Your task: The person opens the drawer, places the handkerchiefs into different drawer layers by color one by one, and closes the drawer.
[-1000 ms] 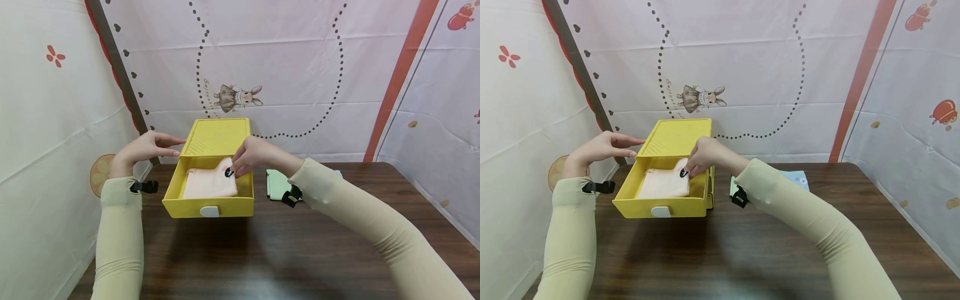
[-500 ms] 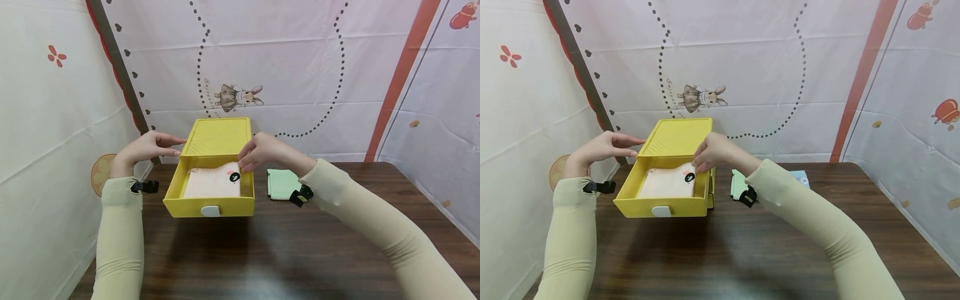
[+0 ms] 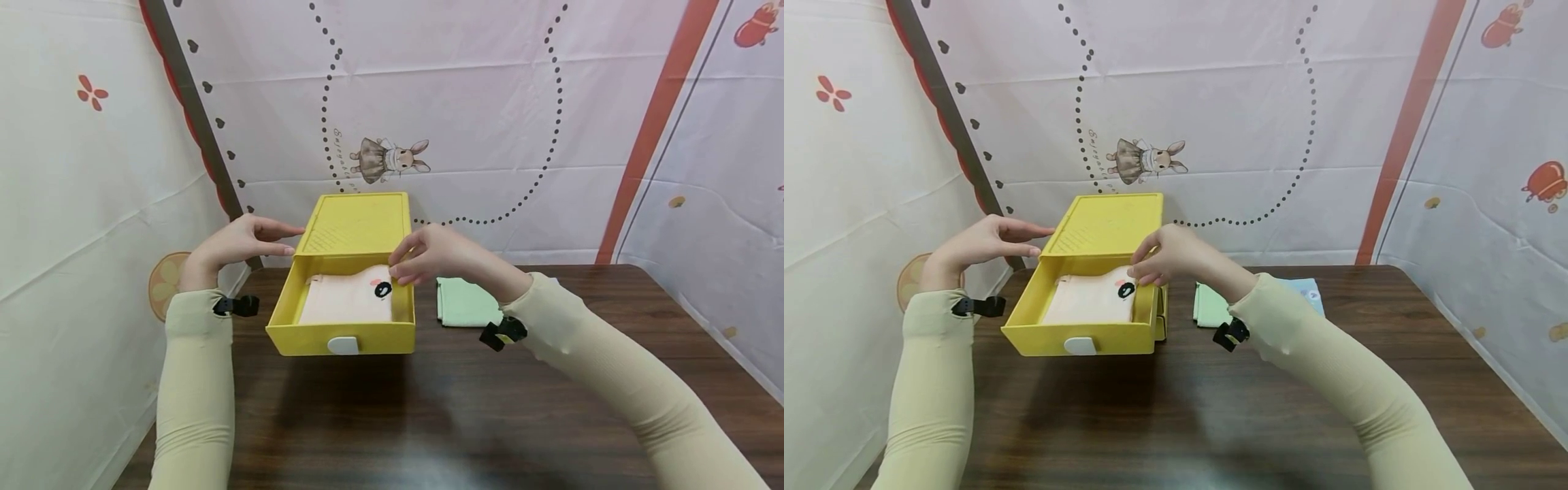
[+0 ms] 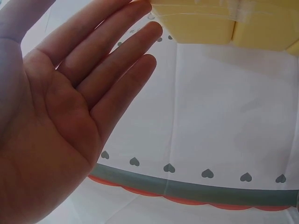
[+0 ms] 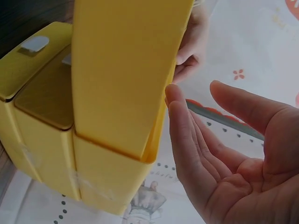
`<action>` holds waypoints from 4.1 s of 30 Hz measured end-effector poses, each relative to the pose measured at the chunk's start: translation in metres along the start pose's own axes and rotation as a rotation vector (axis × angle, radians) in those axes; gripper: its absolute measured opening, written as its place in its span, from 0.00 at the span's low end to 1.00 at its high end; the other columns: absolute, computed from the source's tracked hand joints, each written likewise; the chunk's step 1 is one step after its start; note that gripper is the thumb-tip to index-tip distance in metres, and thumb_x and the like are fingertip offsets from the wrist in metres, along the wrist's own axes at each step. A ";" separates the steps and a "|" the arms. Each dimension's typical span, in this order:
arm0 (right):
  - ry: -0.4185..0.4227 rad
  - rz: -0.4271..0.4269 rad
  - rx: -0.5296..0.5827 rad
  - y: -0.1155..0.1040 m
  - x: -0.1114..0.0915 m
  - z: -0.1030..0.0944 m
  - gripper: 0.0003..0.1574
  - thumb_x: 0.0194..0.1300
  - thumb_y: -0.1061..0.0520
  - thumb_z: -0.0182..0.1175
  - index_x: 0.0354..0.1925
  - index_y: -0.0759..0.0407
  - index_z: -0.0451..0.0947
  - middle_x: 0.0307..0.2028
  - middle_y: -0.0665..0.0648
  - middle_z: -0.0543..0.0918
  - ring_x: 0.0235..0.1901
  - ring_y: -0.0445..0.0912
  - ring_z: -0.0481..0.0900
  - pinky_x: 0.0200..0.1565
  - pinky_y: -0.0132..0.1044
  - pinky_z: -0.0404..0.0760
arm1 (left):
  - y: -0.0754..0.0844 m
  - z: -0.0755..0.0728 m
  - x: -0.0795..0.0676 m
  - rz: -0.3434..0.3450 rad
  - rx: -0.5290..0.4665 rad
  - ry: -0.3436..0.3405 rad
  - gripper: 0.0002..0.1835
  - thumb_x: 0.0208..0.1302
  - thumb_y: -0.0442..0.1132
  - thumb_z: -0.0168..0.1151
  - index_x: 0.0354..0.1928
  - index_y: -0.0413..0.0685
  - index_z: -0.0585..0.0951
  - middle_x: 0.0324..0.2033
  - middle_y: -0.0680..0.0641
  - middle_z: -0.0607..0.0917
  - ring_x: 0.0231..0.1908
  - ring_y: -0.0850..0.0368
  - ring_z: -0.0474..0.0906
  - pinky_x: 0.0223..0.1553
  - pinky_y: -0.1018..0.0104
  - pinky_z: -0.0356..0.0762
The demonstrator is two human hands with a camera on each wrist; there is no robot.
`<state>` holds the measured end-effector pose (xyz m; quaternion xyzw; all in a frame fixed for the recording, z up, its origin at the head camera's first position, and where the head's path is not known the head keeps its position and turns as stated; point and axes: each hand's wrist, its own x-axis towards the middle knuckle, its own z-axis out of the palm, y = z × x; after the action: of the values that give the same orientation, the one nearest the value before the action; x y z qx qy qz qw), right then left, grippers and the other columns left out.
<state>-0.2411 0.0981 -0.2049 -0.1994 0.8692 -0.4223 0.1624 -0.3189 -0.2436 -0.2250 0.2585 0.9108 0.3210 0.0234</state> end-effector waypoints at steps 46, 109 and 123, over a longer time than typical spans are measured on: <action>0.016 -0.193 0.261 0.014 -0.059 0.059 0.16 0.51 0.52 0.65 0.37 0.60 0.80 0.30 0.58 0.84 0.30 0.48 0.83 0.33 0.40 0.80 | 0.003 0.000 -0.002 -0.005 -0.025 -0.006 0.27 0.50 0.48 0.65 0.54 0.52 0.75 0.51 0.50 0.77 0.49 0.53 0.73 0.47 0.53 0.73; 0.350 -0.322 0.124 0.054 -0.026 0.135 0.07 0.53 0.50 0.63 0.31 0.50 0.82 0.23 0.46 0.84 0.22 0.35 0.81 0.26 0.28 0.78 | 0.004 0.001 -0.003 0.001 -0.019 -0.002 0.26 0.51 0.47 0.65 0.54 0.53 0.75 0.50 0.51 0.78 0.49 0.55 0.74 0.47 0.53 0.73; 0.401 -0.322 0.137 0.053 -0.019 0.130 0.09 0.52 0.49 0.63 0.28 0.52 0.83 0.22 0.49 0.84 0.21 0.36 0.81 0.24 0.29 0.77 | 0.009 0.000 -0.004 -0.033 -0.008 -0.009 0.26 0.51 0.48 0.65 0.54 0.53 0.75 0.51 0.51 0.77 0.49 0.55 0.73 0.47 0.53 0.72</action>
<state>-0.1774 0.0496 -0.3215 -0.2360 0.8104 -0.5317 -0.0691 -0.3110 -0.2396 -0.2203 0.2448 0.9136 0.3230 0.0340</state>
